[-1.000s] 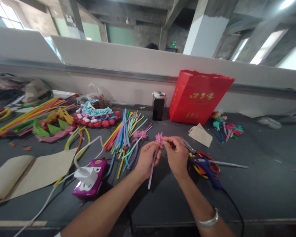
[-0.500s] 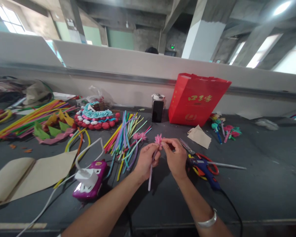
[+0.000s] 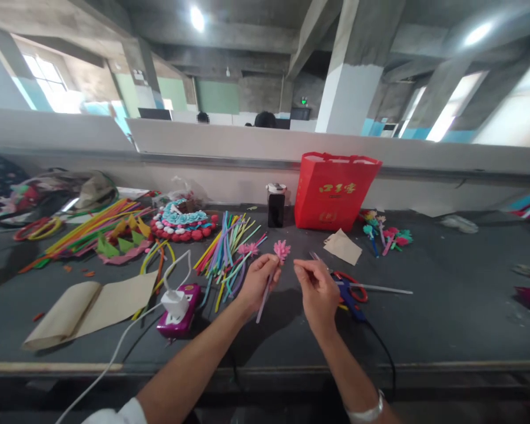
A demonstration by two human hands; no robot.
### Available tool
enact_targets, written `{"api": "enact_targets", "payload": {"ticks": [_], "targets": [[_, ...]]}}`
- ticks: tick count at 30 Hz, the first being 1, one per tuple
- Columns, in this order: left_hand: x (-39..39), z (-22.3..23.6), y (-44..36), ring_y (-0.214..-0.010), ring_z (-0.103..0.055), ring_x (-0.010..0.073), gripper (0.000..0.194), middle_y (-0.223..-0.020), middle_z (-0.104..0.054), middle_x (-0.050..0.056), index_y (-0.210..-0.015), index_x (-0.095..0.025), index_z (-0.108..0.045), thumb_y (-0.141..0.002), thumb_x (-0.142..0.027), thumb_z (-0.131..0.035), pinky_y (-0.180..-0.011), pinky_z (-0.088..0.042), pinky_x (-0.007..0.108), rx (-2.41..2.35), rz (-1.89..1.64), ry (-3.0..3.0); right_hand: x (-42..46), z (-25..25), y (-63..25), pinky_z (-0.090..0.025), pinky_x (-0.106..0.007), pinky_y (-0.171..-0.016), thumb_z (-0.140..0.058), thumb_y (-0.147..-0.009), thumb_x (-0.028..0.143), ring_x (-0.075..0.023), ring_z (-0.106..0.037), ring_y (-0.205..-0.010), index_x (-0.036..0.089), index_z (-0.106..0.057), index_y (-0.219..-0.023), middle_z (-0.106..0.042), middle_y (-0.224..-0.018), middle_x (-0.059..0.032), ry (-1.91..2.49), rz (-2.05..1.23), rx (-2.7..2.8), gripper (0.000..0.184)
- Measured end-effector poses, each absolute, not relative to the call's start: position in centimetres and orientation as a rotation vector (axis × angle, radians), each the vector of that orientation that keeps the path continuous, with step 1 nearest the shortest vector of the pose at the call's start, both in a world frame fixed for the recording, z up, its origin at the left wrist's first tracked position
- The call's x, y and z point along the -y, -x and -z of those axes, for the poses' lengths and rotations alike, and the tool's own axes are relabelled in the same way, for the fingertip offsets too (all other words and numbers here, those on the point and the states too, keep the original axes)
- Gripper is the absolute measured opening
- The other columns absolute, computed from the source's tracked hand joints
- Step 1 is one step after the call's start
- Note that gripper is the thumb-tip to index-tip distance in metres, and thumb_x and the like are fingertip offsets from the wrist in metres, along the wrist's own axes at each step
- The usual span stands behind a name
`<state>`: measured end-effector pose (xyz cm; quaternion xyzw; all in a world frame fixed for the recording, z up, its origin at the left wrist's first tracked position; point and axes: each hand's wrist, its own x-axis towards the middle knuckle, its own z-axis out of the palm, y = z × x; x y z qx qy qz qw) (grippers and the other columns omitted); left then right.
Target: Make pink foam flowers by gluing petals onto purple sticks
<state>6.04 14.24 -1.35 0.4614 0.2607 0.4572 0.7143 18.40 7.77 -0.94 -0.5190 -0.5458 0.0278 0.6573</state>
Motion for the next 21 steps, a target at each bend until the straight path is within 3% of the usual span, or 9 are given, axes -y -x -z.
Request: {"api": "enact_targets", "payload": {"ticks": [11, 14, 17, 21], "targets": [[0.5, -3.4, -4.2, -0.042, -0.040, 0.0027, 0.024, -0.058, -0.049, -0.006, -0.082, -0.015, -0.062, -0.084, -0.038, -0.067, -0.042, -0.027, 0.016, -0.567, -1.035, -0.907, 6.8, -0.9, -17.6, -0.048, -0.023, -0.059, -0.063, -0.089, 0.034, -0.0130, -0.059, -0.065, 0.021, -0.072, -0.081, -0.065, -0.075, -0.0006, 1.140, -0.357, 1.173, 0.018], [4.2, -4.1, -3.3, -0.043, -0.041, 0.0027, 0.022, -0.058, -0.050, -0.005, -0.081, -0.015, -0.063, -0.084, -0.036, -0.068, -0.043, -0.028, 0.016, -0.576, -1.046, -0.848, 9.4, -2.7, -17.0, -0.048, -0.022, -0.059, -0.065, -0.088, 0.032, -0.0124, -0.060, -0.066, 0.021, -0.071, -0.078, -0.064, -0.076, 0.0000, 1.093, -0.310, 1.213, 0.016], [6.8, -4.9, -2.6, -0.042, -0.040, 0.0032, 0.022, -0.056, -0.049, -0.005, -0.081, -0.015, -0.063, -0.085, -0.036, -0.067, -0.043, -0.027, 0.017, -0.577, -1.045, -0.821, 10.8, -4.2, -16.2, -0.049, -0.021, -0.062, -0.068, -0.086, 0.026, -0.0116, -0.061, -0.070, 0.023, -0.070, -0.088, -0.066, -0.084, 0.0003, 1.078, -0.197, 1.255, 0.004], [9.1, -5.6, -2.3, -0.041, -0.040, 0.0038, 0.022, -0.054, -0.048, -0.005, -0.078, -0.015, -0.062, -0.086, -0.035, -0.066, -0.043, -0.026, 0.018, -0.544, -1.035, -0.813, 12.2, -5.2, -15.4, -0.050, -0.021, -0.064, -0.065, -0.087, 0.021, -0.0109, -0.061, -0.070, 0.024, -0.068, -0.096, -0.068, -0.085, 0.0011, 1.080, -0.083, 1.356, 0.009]]}}
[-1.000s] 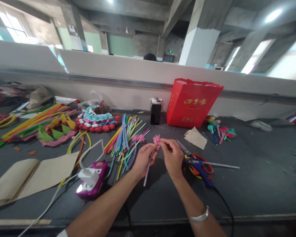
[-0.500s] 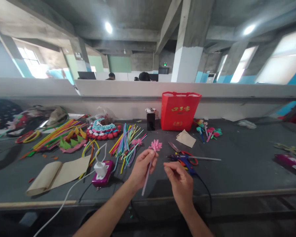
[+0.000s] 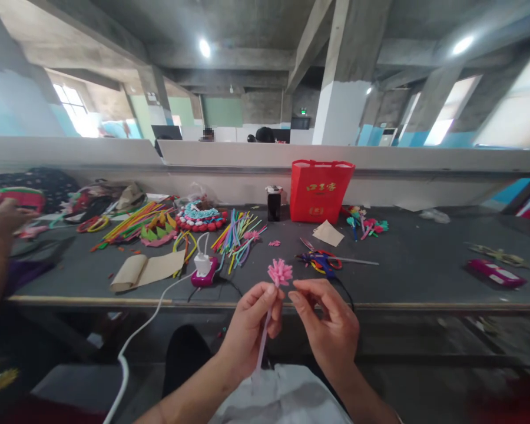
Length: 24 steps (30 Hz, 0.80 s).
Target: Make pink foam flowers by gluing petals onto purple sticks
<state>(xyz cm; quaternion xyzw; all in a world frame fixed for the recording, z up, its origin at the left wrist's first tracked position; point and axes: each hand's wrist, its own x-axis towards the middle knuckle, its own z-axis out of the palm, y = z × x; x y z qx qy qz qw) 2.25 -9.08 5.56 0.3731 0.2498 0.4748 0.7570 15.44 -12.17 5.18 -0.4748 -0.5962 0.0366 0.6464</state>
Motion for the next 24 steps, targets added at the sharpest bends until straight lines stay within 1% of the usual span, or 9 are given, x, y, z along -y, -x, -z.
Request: {"api": "enact_targets", "payload": {"ticks": [5, 9, 13, 17, 19, 21, 23, 24], "targets": [[11.1, -5.6, -2.9, -0.041, -0.039, 0.0043, 0.021, -0.054, -0.048, -0.005, -0.077, -0.015, -0.062, -0.089, -0.033, -0.063, -0.043, -0.026, 0.019, -0.491, -1.010, -0.823, 14.0, -5.4, -15.6, -0.050, -0.022, -0.066, -0.064, -0.089, 0.019, -0.0125, -0.063, -0.074, 0.024, -0.067, -0.097, -0.069, -0.087, 0.0004, 1.068, -0.004, 1.393, 0.011], [11.9, -5.9, -3.3, -0.041, -0.037, 0.0041, 0.021, -0.052, -0.048, -0.005, -0.077, -0.015, -0.064, -0.088, -0.033, -0.064, -0.043, -0.026, 0.018, -0.454, -0.960, -0.814, 14.8, -5.6, -16.1, -0.049, -0.021, -0.065, -0.063, -0.089, 0.016, -0.0119, -0.063, -0.076, 0.024, -0.066, -0.093, -0.068, -0.085, 0.0011, 1.070, 0.036, 1.380, 0.010], [12.1, -6.2, -3.4, -0.041, -0.037, 0.0045, 0.021, -0.049, -0.046, -0.005, -0.077, -0.015, -0.065, -0.086, -0.034, -0.066, -0.044, -0.027, 0.019, -0.425, -0.965, -0.835, 14.7, -5.9, -16.1, -0.047, -0.020, -0.062, -0.063, -0.089, 0.017, -0.0111, -0.061, -0.072, 0.024, -0.066, -0.089, -0.066, -0.082, 0.0019, 1.050, 0.043, 1.352, 0.007], [11.8, -6.1, -3.0, -0.041, -0.036, 0.0051, 0.023, -0.048, -0.045, -0.005, -0.075, -0.015, -0.064, -0.083, -0.036, -0.069, -0.044, -0.026, 0.020, -0.429, -0.967, -0.835, 14.2, -5.7, -15.8, -0.046, -0.021, -0.057, -0.066, -0.087, 0.024, -0.0108, -0.057, -0.063, 0.022, -0.066, -0.084, -0.065, -0.076, 0.0023, 1.091, -0.058, 1.304, 0.004], [11.4, -6.0, -2.8, -0.042, -0.038, 0.0056, 0.023, -0.049, -0.047, -0.005, -0.075, -0.015, -0.065, -0.082, -0.037, -0.070, -0.045, -0.027, 0.020, -0.448, -1.004, -0.837, 13.9, -5.3, -15.7, -0.048, -0.022, -0.059, -0.070, -0.084, 0.029, -0.0120, -0.059, -0.064, 0.022, -0.067, -0.086, -0.065, -0.077, 0.0012, 1.110, -0.149, 1.251, 0.008], [10.9, -6.0, -2.7, -0.045, -0.041, 0.0062, 0.023, -0.052, -0.050, -0.004, -0.077, -0.015, -0.066, -0.080, -0.038, -0.072, -0.048, -0.030, 0.020, -0.479, -1.076, -0.837, 13.5, -4.9, -15.7, -0.050, -0.024, -0.061, -0.072, -0.082, 0.033, -0.0134, -0.061, -0.068, 0.022, -0.067, -0.098, -0.066, -0.081, -0.0006, 1.091, -0.250, 1.156, 0.020], [10.3, -6.0, -2.7, -0.051, -0.046, 0.0070, 0.022, -0.057, -0.054, -0.003, -0.077, -0.015, -0.067, -0.077, -0.036, -0.075, -0.053, -0.035, 0.020, -0.512, -1.160, -0.813, 13.0, -4.4, -15.7, -0.049, -0.023, -0.058, -0.071, -0.082, 0.037, -0.0133, -0.060, -0.067, 0.021, -0.063, -0.109, -0.065, -0.084, -0.0017, 1.062, -0.346, 1.051, 0.032], [10.0, -6.0, -2.7, -0.055, -0.048, 0.0074, 0.021, -0.060, -0.056, -0.002, -0.076, -0.016, -0.067, -0.075, -0.034, -0.077, -0.056, -0.037, 0.019, -0.520, -1.195, -0.788, 12.8, -4.1, -15.7, -0.048, -0.023, -0.055, -0.070, -0.083, 0.038, -0.0125, -0.059, -0.065, 0.021, -0.062, -0.111, -0.064, -0.084, -0.0018, 1.053, -0.396, 1.017, 0.035]]}}
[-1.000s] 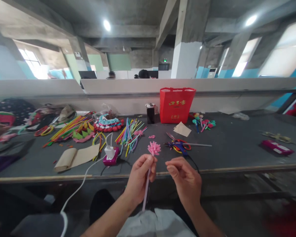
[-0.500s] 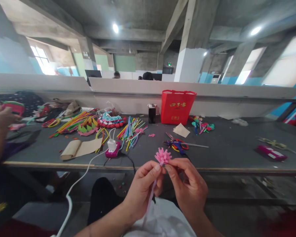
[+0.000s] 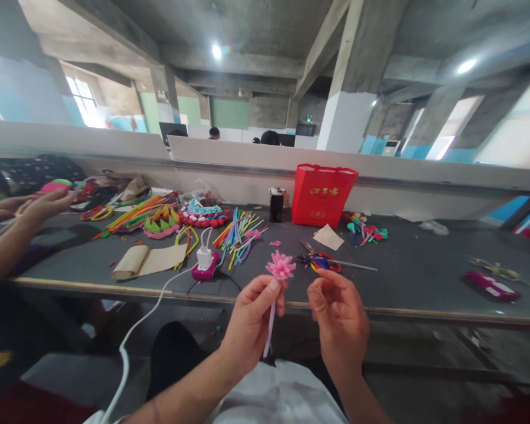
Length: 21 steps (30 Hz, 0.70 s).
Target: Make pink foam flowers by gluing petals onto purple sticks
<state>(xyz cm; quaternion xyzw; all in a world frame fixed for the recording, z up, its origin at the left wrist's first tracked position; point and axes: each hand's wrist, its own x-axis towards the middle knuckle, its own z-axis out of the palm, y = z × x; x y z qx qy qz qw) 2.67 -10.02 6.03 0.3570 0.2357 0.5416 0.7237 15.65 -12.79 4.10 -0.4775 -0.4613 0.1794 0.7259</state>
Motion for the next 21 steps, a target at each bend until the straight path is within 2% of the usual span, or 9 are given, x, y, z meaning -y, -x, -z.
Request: {"api": "enact_targets", "payload": {"ticks": [3, 5, 11, 14, 17, 21], "targets": [[9.2, -5.9, -2.8, -0.065, -0.052, 0.0082, 0.020, -0.068, -0.059, -0.002, -0.075, -0.016, -0.066, -0.071, -0.029, -0.081, -0.066, -0.042, 0.018, -0.507, -1.249, -0.701, 12.2, -3.2, -15.3, -0.044, -0.021, -0.048, -0.064, -0.086, 0.043, -0.0111, -0.056, -0.060, 0.019, -0.064, -0.108, -0.064, -0.082, -0.0024, 1.099, -0.552, 1.012, 0.033], [8.8, -5.8, -2.8, -0.066, -0.052, 0.0084, 0.021, -0.071, -0.060, -0.002, -0.075, -0.017, -0.066, -0.069, -0.028, -0.082, -0.065, -0.042, 0.019, -0.508, -1.247, -0.663, 12.1, -2.5, -14.8, -0.044, -0.021, -0.048, -0.062, -0.086, 0.044, -0.0122, -0.056, -0.060, 0.018, -0.066, -0.105, -0.066, -0.081, -0.0033, 1.158, -0.634, 1.076, 0.032], [8.5, -5.6, -3.1, -0.058, -0.048, 0.0057, 0.029, -0.070, -0.057, -0.004, -0.074, -0.016, -0.066, -0.060, -0.028, -0.087, -0.053, -0.038, 0.017, -0.554, -1.230, -0.586, 12.0, -1.0, -13.1, -0.051, -0.027, -0.069, -0.058, -0.089, 0.044, -0.0174, -0.064, -0.078, 0.019, -0.067, -0.099, -0.071, -0.090, -0.0049, 1.183, -0.749, 1.264, 0.028], [8.5, -5.5, -3.2, -0.052, -0.043, 0.0039, 0.031, -0.064, -0.053, -0.006, -0.074, -0.015, -0.065, -0.057, -0.029, -0.088, -0.047, -0.032, 0.017, -0.592, -1.213, -0.572, 12.1, -1.0, -12.9, -0.050, -0.028, -0.074, -0.059, -0.089, 0.041, -0.0178, -0.064, -0.077, 0.019, -0.067, -0.090, -0.071, -0.086, -0.0046, 1.189, -0.759, 1.292, 0.024], [8.6, -5.4, -3.2, -0.050, -0.041, 0.0040, 0.031, -0.065, -0.053, -0.006, -0.075, -0.016, -0.066, -0.059, -0.031, -0.087, -0.043, -0.029, 0.019, -0.607, -1.189, -0.575, 12.3, -1.3, -13.1, -0.048, -0.026, -0.065, -0.060, -0.088, 0.042, -0.0164, -0.061, -0.069, 0.018, -0.067, -0.086, -0.069, -0.076, -0.0024, 1.202, -0.752, 1.268, 0.026], [8.8, -5.3, -3.1, -0.056, -0.048, 0.0065, 0.027, -0.070, -0.059, -0.003, -0.078, -0.016, -0.070, -0.062, -0.031, -0.085, -0.048, -0.036, 0.020, -0.600, -1.175, -0.611, 12.7, -1.4, -13.5, -0.037, -0.021, -0.049, -0.064, -0.084, 0.046, -0.0105, -0.047, -0.053, 0.018, -0.066, -0.083, -0.058, -0.063, 0.0025, 1.182, -0.858, 1.149, 0.029]]}}
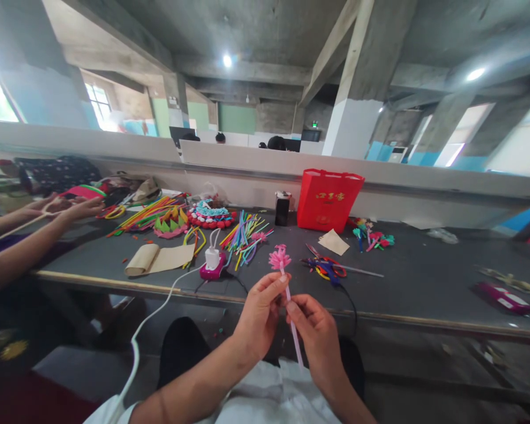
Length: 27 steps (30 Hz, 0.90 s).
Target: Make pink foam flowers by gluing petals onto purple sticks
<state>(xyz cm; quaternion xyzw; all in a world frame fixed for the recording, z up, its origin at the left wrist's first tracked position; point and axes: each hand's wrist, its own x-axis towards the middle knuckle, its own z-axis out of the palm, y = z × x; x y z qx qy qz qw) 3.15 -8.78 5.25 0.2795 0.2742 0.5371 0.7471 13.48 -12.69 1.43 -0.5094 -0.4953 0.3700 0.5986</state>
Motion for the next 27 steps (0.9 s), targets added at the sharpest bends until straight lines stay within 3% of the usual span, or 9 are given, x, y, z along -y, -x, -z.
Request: {"api": "enact_targets", "payload": {"ticks": [6, 12, 18, 27], "targets": [[8.6, -5.0, -3.1, -0.059, -0.053, 0.0087, 0.026, -0.067, -0.061, 0.000, -0.085, -0.014, -0.076, -0.068, -0.033, -0.079, -0.054, -0.039, 0.021, -0.637, -1.126, -0.677, 13.1, -1.3, -13.7, -0.024, -0.020, -0.042, -0.069, -0.080, 0.049, -0.0061, -0.034, -0.045, 0.017, -0.062, -0.079, -0.049, -0.059, 0.0054, 1.071, -1.102, 0.966, 0.033], [8.4, -4.9, -2.9, -0.060, -0.051, 0.0082, 0.026, -0.070, -0.064, 0.002, -0.086, -0.014, -0.078, -0.071, -0.035, -0.079, -0.057, -0.039, 0.019, -0.633, -1.122, -0.767, 13.0, -1.3, -13.6, -0.023, -0.020, -0.044, -0.070, -0.081, 0.047, -0.0053, -0.032, -0.046, 0.017, -0.059, -0.074, -0.045, -0.055, 0.0065, 0.933, -1.263, 0.898, 0.033], [6.5, -5.6, -2.2, -0.061, -0.051, 0.0068, 0.019, -0.082, -0.070, 0.005, -0.074, -0.013, -0.076, -0.062, -0.026, -0.084, -0.058, -0.041, 0.018, -0.631, -1.273, -0.774, 13.0, -1.1, -13.5, -0.018, -0.019, -0.042, -0.074, -0.077, 0.045, -0.0040, -0.030, -0.044, 0.015, -0.063, -0.078, -0.044, -0.053, 0.0069, 0.841, -1.444, 0.835, 0.032], [1.9, -6.9, 0.1, -0.057, -0.050, 0.0043, 0.024, -0.070, -0.067, 0.000, -0.073, -0.013, -0.076, -0.058, -0.027, -0.087, -0.057, -0.040, 0.017, -0.611, -1.536, -0.778, 13.2, 3.6, -15.7, -0.020, -0.019, -0.042, -0.078, -0.071, 0.047, -0.0041, -0.031, -0.045, 0.015, -0.061, -0.074, -0.043, -0.053, 0.0075, 1.015, -1.397, 0.784, 0.036]]}}
